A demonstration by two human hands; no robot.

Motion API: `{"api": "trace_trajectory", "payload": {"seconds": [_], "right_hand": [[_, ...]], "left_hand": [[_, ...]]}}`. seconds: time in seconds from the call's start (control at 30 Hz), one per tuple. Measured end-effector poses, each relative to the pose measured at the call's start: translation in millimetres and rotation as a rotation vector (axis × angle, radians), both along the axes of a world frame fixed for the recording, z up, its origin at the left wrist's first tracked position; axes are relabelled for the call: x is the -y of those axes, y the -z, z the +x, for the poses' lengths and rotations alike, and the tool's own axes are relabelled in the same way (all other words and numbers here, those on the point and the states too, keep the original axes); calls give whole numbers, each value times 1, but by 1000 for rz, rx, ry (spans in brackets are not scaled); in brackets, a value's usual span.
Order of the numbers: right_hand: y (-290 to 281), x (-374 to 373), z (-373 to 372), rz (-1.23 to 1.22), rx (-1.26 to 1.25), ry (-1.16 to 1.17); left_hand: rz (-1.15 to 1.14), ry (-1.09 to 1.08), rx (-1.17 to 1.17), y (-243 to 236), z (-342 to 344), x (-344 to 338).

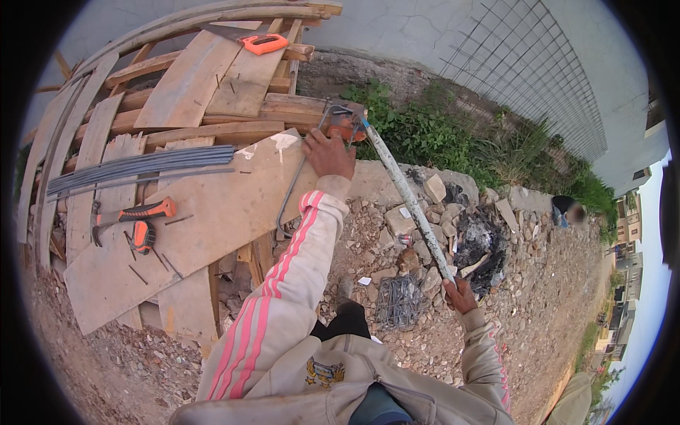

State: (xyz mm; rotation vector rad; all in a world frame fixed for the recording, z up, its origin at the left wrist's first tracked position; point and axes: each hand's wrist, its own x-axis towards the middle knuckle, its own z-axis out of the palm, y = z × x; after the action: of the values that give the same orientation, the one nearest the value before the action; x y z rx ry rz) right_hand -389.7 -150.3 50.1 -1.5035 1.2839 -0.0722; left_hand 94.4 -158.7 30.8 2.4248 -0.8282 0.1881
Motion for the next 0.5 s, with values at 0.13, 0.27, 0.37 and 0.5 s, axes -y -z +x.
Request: {"api": "trace_trajectory", "payload": {"seconds": [0.13,0.27,0.37,0.5], "right_hand": [[11,-9,-10,62,33,41],[14,-20,2,67,13,48],[15,-19,0,58,18,9],[-7,-43,18,37,-3,42]], "left_hand": [[-14,8,-39,2,-1,0],[-25,8,-27,7,0,0],[6,37,-97,-6,-1,-2],[-20,14,-53,-1,2,-2]]}}
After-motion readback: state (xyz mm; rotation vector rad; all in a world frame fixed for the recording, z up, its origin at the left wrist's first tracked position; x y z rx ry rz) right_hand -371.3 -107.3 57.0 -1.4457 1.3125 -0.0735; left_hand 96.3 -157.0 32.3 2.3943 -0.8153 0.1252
